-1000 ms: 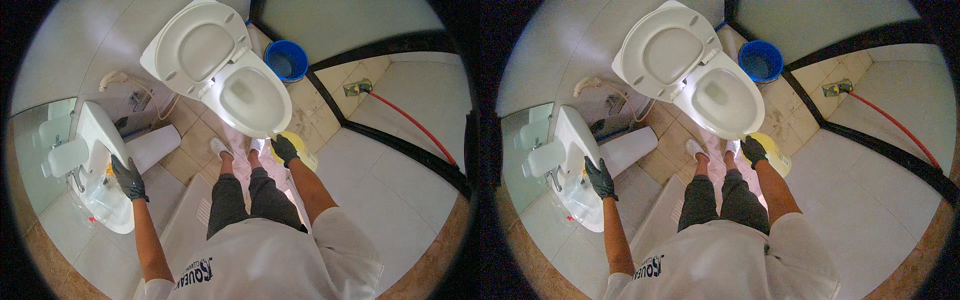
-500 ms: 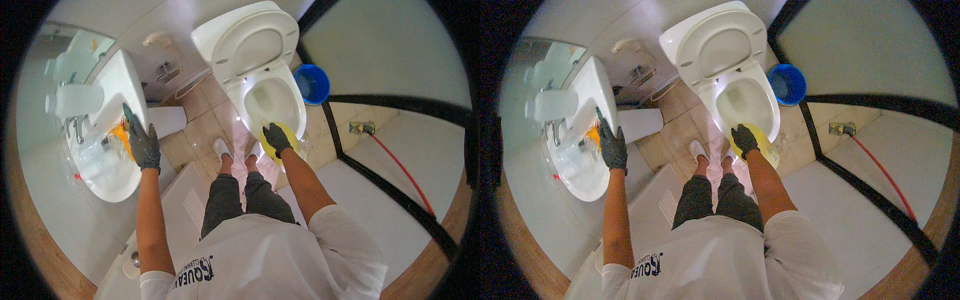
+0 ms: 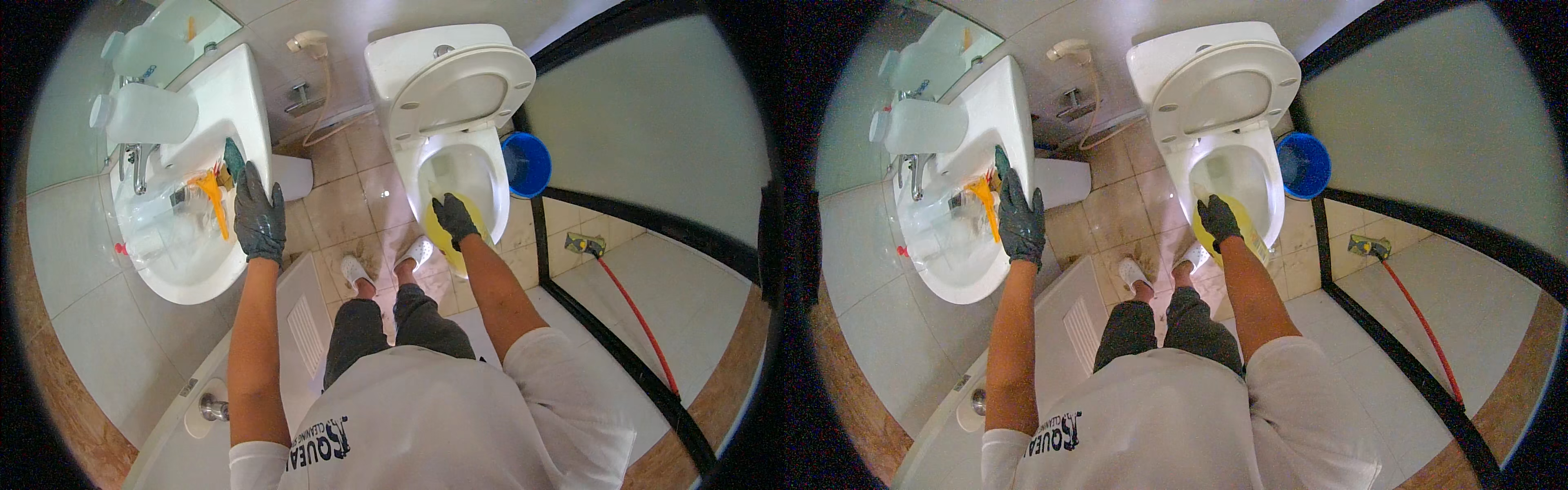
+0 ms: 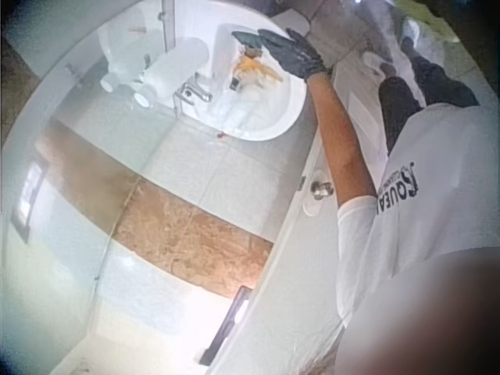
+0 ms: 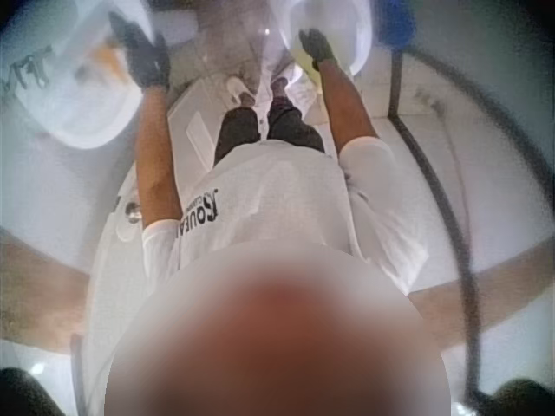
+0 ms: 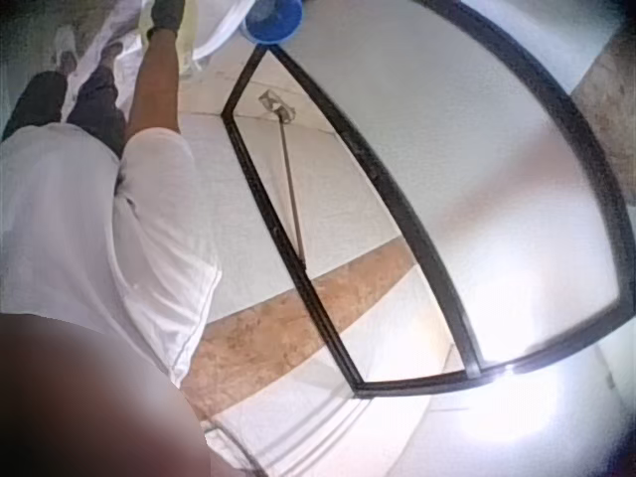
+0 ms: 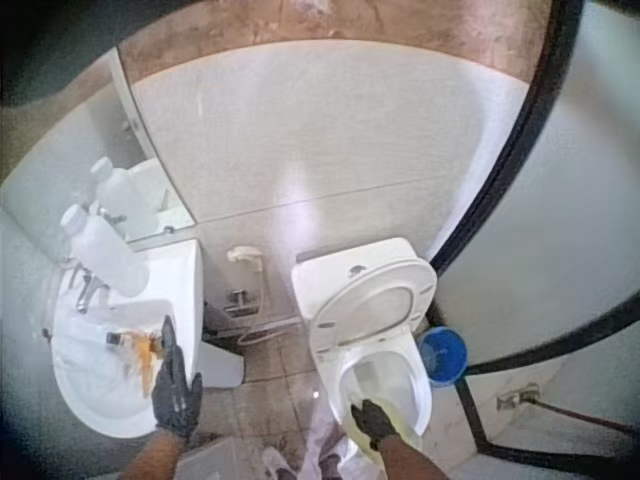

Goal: The person cleans a bathroom by first pouring a yellow cleaning liquid from a large bottle into the toilet bowl. They then use a flat mop with a red handle to mop the tiled floor in the shower area and the main bathroom floor.

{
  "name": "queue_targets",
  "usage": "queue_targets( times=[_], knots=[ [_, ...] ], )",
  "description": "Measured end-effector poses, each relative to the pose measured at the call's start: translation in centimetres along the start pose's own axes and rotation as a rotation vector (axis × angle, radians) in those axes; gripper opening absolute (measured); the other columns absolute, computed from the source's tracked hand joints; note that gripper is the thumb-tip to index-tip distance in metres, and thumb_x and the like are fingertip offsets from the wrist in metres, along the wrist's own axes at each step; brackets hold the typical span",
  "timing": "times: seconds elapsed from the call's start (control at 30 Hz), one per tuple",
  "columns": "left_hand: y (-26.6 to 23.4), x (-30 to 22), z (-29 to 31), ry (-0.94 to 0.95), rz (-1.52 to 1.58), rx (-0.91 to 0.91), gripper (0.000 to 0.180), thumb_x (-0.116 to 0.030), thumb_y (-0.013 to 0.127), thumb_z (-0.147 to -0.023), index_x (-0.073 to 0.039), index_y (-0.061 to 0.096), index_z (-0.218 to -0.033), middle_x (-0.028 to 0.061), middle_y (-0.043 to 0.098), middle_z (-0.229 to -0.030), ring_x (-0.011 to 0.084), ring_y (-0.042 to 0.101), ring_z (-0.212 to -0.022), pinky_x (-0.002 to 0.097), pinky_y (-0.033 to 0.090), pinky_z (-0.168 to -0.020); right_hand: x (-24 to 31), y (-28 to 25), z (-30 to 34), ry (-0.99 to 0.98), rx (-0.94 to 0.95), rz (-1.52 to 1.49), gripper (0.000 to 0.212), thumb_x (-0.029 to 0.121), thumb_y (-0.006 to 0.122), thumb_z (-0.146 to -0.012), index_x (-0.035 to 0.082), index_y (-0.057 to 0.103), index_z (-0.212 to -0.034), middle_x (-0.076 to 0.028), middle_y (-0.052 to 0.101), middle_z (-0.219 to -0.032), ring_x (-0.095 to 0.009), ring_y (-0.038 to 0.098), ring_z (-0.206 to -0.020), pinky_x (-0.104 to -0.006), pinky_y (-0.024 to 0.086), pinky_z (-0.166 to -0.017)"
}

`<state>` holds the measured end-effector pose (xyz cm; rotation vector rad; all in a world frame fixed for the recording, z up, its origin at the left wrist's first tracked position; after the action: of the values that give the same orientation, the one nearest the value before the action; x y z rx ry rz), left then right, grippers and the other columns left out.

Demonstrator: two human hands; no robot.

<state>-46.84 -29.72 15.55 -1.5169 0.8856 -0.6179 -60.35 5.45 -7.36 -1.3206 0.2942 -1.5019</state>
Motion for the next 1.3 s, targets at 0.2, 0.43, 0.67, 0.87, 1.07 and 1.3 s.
queue_targets(
  times=[0.2, 0.43, 0.67, 0.87, 1.07, 1.3],
  knots=[
    [-0.2, -0.3, -0.1, -0.006, -0.013, 0.005, 0.062, -0.028, 0.055, -0.087, -0.004, 0.030, -0.139, 0.0225, 0.039, -0.136, 0.0364, 0.044, -0.121, 0.0424, 0.038, -0.099, -0.5, 0.0, -0.8, 0.053, 0.089, 0.018, 0.044, 0.037, 0.048, -0.089, -0.006, 0.056, -0.092, -0.031, 0.059, -0.091, -0.046, 0.057, -0.090, -0.0496, 0.045, -0.079],
    [0.0, -0.1, 0.0, 0.065, -0.024, -0.045, 0.062, -0.028, 0.054, -0.088, -0.003, 0.029, -0.139, 0.0235, 0.038, -0.137, 0.0376, 0.043, -0.121, 0.0424, 0.038, -0.099, -1.1, 0.3, -1.0, 0.051, 0.018, 0.007, 0.045, 0.038, 0.051, -0.087, -0.006, 0.056, -0.092, -0.031, 0.059, -0.092, -0.046, 0.056, -0.092, -0.0501, 0.044, -0.080],
    [-0.4, -0.5, -0.1, 0.005, -0.026, 0.001, 0.060, -0.028, 0.053, -0.089, -0.003, 0.030, -0.138, 0.0224, 0.037, -0.138, 0.0366, 0.045, -0.119, 0.0417, 0.040, -0.097, -3.8, -2.0, -3.1, 0.235, -0.057, -0.142, 0.050, 0.042, 0.052, -0.086, -0.007, 0.056, -0.095, -0.032, 0.059, -0.091, -0.044, 0.058, -0.088, -0.0490, 0.046, -0.074],
    [-0.2, -0.3, -0.1, -0.029, -0.051, 0.012, 0.059, -0.029, 0.051, -0.089, -0.004, 0.031, -0.138, 0.0215, 0.038, -0.137, 0.0358, 0.047, -0.118, 0.0417, 0.041, -0.096, -7.6, -4.5, -4.6, 0.534, -0.076, -0.362, 0.059, 0.047, 0.054, -0.085, -0.005, 0.052, -0.113, -0.019, 0.063, -0.087, -0.029, 0.058, -0.063, -0.0402, 0.049, -0.057],
    [-0.2, -0.2, 0.0, 0.004, -0.058, -0.030, 0.058, -0.029, 0.051, -0.089, -0.005, 0.031, -0.138, 0.0212, 0.039, -0.137, 0.0364, 0.049, -0.115, 0.0429, 0.043, -0.093, -8.2, -7.7, -2.9, 0.748, -0.194, -0.734, 0.027, 0.036, 0.056, -0.087, 0.009, 0.052, -0.087, -0.002, 0.047, -0.057, -0.016, 0.043, -0.041, -0.0314, 0.035, -0.037],
    [-0.5, -0.4, 0.0, -0.011, -0.030, -0.021, 0.059, -0.028, 0.052, -0.088, -0.006, 0.031, -0.138, 0.0201, 0.041, -0.136, 0.0369, 0.051, -0.111, 0.0436, 0.045, -0.090, -13.6, -7.5, 0.5, 0.643, -0.266, -0.709, 0.030, 0.035, 0.057, -0.087, 0.008, 0.049, -0.075, -0.003, 0.046, -0.053, -0.017, 0.045, -0.037, -0.0332, 0.036, -0.034]
  ],
)
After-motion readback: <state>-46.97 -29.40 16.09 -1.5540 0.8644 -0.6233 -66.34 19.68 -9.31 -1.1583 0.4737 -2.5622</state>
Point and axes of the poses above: each hand's wrist, its own z-axis away from the middle knuckle, its own y-axis out of the palm, x = y × z, the point moved 2 cm from there along -z, towards the middle knuckle
